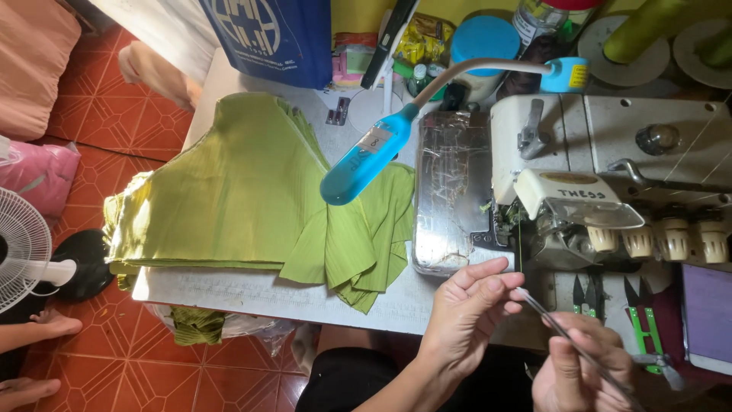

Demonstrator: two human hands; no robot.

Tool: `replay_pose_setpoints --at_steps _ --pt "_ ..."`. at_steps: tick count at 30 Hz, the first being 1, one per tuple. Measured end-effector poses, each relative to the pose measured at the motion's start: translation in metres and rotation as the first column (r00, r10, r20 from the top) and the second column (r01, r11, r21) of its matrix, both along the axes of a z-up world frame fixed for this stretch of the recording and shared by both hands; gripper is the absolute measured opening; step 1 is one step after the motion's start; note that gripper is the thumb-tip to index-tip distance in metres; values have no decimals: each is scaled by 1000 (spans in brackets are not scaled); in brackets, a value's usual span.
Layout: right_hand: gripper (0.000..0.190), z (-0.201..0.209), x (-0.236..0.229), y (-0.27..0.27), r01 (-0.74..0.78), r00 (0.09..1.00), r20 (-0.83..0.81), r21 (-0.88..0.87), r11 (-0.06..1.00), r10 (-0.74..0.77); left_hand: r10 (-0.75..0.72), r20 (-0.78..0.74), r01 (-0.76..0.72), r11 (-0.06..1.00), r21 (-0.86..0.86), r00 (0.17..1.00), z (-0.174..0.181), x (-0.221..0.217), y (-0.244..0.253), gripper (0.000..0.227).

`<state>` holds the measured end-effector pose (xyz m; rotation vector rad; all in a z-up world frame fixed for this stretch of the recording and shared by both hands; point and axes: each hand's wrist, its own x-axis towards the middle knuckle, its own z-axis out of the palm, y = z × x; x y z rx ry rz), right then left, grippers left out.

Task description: Organizing and aligning green fabric pieces on a workbench next to a sewing machine

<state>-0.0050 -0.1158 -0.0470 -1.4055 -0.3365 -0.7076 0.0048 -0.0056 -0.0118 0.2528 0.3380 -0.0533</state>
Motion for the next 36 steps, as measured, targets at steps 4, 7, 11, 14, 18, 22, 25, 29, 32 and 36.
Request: replay_pose_setpoints --at_steps 4,7,11,14,18,22,25,29,32,36 --pt "17 -3 5 7 42 998 42 4 999 -42 -2 -9 1 996 -85 1000 2 1 -2 27" --pt "18 -5 6 10 38 998 59 11 999 -39 -12 -24 9 993 -115 1000 3 3 -4 28" --pt "17 -13 7 9 42 996 71 74 996 -47 -16 -38 11 991 -137 999 4 3 -6 26" --pt "18 -11 9 12 101 992 65 35 994 -103 -26 -62 17 990 -138 998 4 3 -7 29" --pt "15 -2 11 18 67 995 72 9 998 -68 -33 -72 22 988 -151 997 8 2 -8 24" --pt "13 1 12 20 89 989 116 -20 996 -86 -43 -80 30 987 -156 996 11 2 -8 23" --pt "12 4 11 21 100 990 106 -40 994 -95 -42 -73 30 987 -155 996 11 2 -8 22" --pt "13 2 11 19 105 989 114 -51 993 -99 -35 -83 21 988 -155 996 12 2 -9 24" --pt "14 4 12 18 100 985 154 -93 991 -85 -30 -98 15 988 -151 995 14 2 -8 24" --pt "15 -3 12 16 103 983 161 -81 991 -89 -24 -91 9 987 -159 996 15 1 -8 24"
